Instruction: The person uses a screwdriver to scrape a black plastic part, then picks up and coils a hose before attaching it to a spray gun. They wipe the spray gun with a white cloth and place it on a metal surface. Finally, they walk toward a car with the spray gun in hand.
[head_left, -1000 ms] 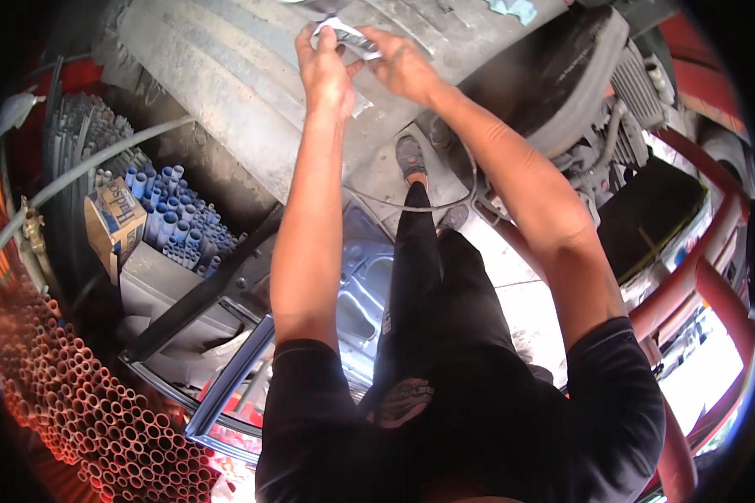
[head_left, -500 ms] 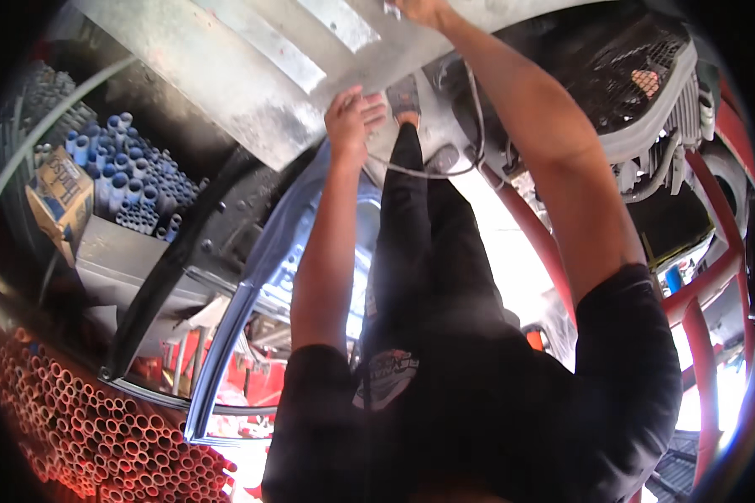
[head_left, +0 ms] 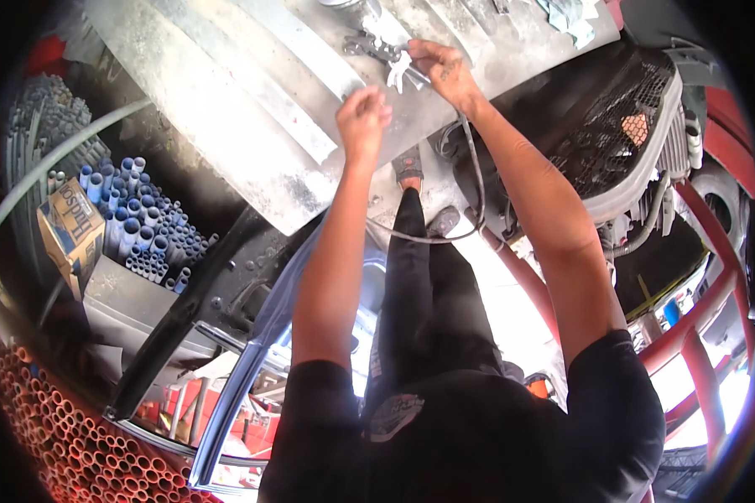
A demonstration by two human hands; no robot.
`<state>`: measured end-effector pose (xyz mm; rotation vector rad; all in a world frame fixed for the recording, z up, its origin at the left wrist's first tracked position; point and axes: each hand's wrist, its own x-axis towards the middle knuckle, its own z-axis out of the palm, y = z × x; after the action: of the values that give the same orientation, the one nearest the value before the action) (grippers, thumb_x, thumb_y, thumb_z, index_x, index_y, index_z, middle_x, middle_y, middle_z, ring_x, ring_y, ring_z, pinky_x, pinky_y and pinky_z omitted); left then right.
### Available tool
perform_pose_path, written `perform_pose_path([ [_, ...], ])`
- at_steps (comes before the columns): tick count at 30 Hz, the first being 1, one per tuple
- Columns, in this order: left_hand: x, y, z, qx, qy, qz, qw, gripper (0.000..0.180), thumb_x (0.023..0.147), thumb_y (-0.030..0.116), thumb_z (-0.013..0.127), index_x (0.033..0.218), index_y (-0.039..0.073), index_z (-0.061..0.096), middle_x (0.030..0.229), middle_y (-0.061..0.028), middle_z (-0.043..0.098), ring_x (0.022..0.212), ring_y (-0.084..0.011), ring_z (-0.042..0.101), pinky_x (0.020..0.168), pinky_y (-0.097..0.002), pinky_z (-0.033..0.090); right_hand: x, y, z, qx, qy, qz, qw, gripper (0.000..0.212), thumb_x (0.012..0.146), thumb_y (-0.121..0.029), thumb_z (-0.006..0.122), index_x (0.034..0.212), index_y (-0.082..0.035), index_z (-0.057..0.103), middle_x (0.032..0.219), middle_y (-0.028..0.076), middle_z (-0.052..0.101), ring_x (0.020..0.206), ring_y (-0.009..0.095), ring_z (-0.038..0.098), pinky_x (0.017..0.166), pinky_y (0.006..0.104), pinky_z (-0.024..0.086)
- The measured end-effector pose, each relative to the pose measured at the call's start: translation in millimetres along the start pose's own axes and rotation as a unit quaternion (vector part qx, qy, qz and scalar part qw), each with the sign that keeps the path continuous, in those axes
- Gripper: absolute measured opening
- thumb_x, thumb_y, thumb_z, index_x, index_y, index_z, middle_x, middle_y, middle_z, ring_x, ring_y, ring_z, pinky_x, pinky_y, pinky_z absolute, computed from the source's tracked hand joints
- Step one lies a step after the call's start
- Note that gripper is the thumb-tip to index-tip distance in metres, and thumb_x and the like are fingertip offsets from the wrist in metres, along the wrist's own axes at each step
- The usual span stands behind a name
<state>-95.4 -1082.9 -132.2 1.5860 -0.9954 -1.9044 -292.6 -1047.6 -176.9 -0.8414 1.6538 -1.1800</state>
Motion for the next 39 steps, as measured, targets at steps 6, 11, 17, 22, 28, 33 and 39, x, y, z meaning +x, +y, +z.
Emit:
perform_pose_path([
  [6,46.6,25.7,52.7,-0.077,0.005,-0.141,0.987,0.03,0.098,0.01,0.064,0.12,-0.01,0.059,0.104,-0.0208,0.067,0.086,-0.0326,0.071,0.079,-0.0453,0.064,15.9,-25.7,5.6,-0.129,0.031,0.054,0.99,0.028,0.086,-0.008,0.059,0.108,0.0,0.075,0.095,0.017,0.076,0.092,0.026,0.074,0.085,0.0328,0.056],
  [11,55.9,5.7,58.7,-0.211,0.02,-0.172,0.962,0.031,0.097,0.008,0.063,0.119,-0.013,0.055,0.108,-0.0257,0.064,0.092,-0.0373,0.069,0.086,-0.0519,0.063,31.1,-29.2,-2.8,-0.068,0.005,0.131,0.989,0.021,0.086,-0.018,0.066,0.096,-0.002,0.075,0.089,0.017,0.075,0.08,0.029,0.073,0.076,0.0363,0.057],
  [17,58.3,-12.5,53.9,-0.204,0.053,-0.109,0.971,0.018,0.094,-0.001,0.062,0.109,-0.009,0.055,0.103,-0.0202,0.065,0.088,-0.034,0.07,0.083,-0.0496,0.063,7.7,-35.5,4.5,-0.266,0.067,-0.082,0.958,0.019,0.089,-0.014,0.06,0.1,-0.009,0.074,0.088,0.018,0.073,0.083,0.032,0.073,0.076,0.0391,0.059],
  [22,51.0,-6.0,51.7,-0.085,0.032,-0.021,0.996,0.011,0.093,-0.008,0.059,0.099,-0.001,0.054,0.095,-0.0149,0.064,0.079,-0.0249,0.068,0.072,-0.0425,0.064,-2.7,-33.8,8.8,-0.453,-0.032,-0.154,0.878,0.024,0.092,-0.017,0.066,0.114,-0.009,0.068,0.096,0.012,0.068,0.084,0.034,0.069,0.073,0.0451,0.056],
  [28,64.1,-12.6,45.8,-0.064,0.021,0.006,0.998,0.014,0.094,-0.01,0.055,0.096,0.003,0.051,0.084,-0.0091,0.059,0.064,-0.015,0.059,0.065,-0.0415,0.064,19.1,-20.1,-2.0,-0.45,-0.025,-0.182,0.874,0.023,0.089,-0.014,0.067,0.11,-0.004,0.068,0.093,0.012,0.072,0.081,0.027,0.072,0.069,0.0374,0.057],
  [33,54.0,-24.9,30.8,-0.033,0.044,-0.076,0.996,0.015,0.091,-0.01,0.053,0.095,0.004,0.049,0.081,-0.0086,0.057,0.062,-0.0132,0.055,0.061,-0.043,0.064,31.3,8.6,-6.9,-0.138,0.118,0.096,0.979,0.028,0.087,-0.019,0.067,0.112,-0.007,0.069,0.09,0.021,0.073,0.084,0.035,0.072,0.078,0.0423,0.056],
  [39,62.9,-18.0,11.5,-0.092,0.078,0.003,0.993,0.019,0.088,-0.007,0.057,0.105,-0.002,0.049,0.092,-0.0185,0.063,0.071,-0.0255,0.067,0.068,-0.0438,0.064,-0.4,-26.3,8.9,-0.199,0.146,-0.06,0.967,0.02,0.09,-0.017,0.064,0.105,-0.006,0.07,0.092,0.021,0.072,0.084,0.038,0.071,0.079,0.0426,0.055],
])
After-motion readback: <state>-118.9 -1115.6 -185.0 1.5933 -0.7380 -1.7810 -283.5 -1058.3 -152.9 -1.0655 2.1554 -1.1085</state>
